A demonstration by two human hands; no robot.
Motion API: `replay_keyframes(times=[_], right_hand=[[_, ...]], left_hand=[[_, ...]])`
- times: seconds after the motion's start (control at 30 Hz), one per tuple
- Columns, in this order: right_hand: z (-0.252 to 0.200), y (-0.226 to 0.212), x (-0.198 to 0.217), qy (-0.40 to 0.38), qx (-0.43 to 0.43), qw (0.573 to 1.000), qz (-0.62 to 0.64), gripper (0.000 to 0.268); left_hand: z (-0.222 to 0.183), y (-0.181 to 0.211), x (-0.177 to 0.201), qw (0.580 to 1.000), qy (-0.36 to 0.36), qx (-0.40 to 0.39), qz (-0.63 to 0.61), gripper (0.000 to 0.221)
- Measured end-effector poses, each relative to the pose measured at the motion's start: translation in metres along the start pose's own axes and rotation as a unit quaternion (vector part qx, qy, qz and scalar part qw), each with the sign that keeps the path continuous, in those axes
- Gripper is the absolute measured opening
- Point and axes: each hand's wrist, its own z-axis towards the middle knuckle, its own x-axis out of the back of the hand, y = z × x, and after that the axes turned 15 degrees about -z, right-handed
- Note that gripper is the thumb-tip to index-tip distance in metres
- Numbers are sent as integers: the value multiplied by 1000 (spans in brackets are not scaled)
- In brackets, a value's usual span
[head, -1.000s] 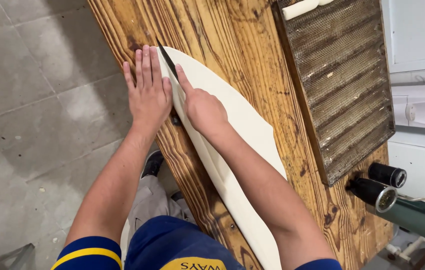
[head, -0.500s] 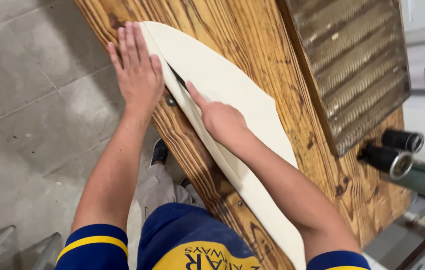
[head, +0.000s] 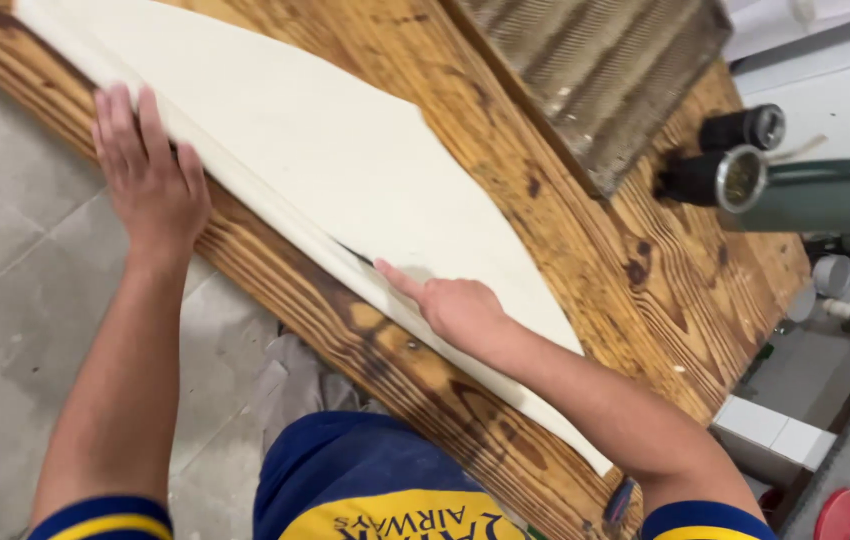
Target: Cutting a large sheet of dough into strips and rolling them into long ropes on a wooden table.
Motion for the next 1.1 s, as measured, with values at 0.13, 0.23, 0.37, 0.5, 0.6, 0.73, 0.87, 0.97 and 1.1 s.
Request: replay_keyframes(times=[0.13, 0.23, 0.37, 0.5, 0.6, 0.73, 0.87, 0.97, 1.1], right_hand=[[-50, 29, -58, 44, 46, 997, -37, 88], [-82, 52, -100, 90, 61, 994, -18, 69], [-111, 80, -164, 113, 57, 992, -29, 66], [-138, 109, -229, 108, 43, 993, -3, 67], [-161, 126, -271, 103, 28, 994, -4, 68], [-195, 150, -313, 93, -2, 996, -12, 68], [-218, 179, -372, 90, -31, 993, -68, 73], [-244, 193, -415, 90, -65, 992, -67, 72], [-280, 210, -476, 62, -111, 988, -85, 76]], left_hand=[[-77, 75, -20, 995, -98, 22, -17, 57], [-135, 145, -37, 993, -111, -29, -9, 60], [-208, 235, -61, 982, -179, -64, -16, 63], [-256, 312, -76, 969, -231, -87, -28, 63], [-286, 360, -81, 964, -233, -129, -30, 64], [-317, 405, -101, 943, -260, -194, -68, 64], [-346, 444, -115, 915, -280, -260, -126, 65], [-364, 466, -127, 894, -293, -295, -166, 62], [-376, 488, -138, 870, -301, -338, -194, 63]])
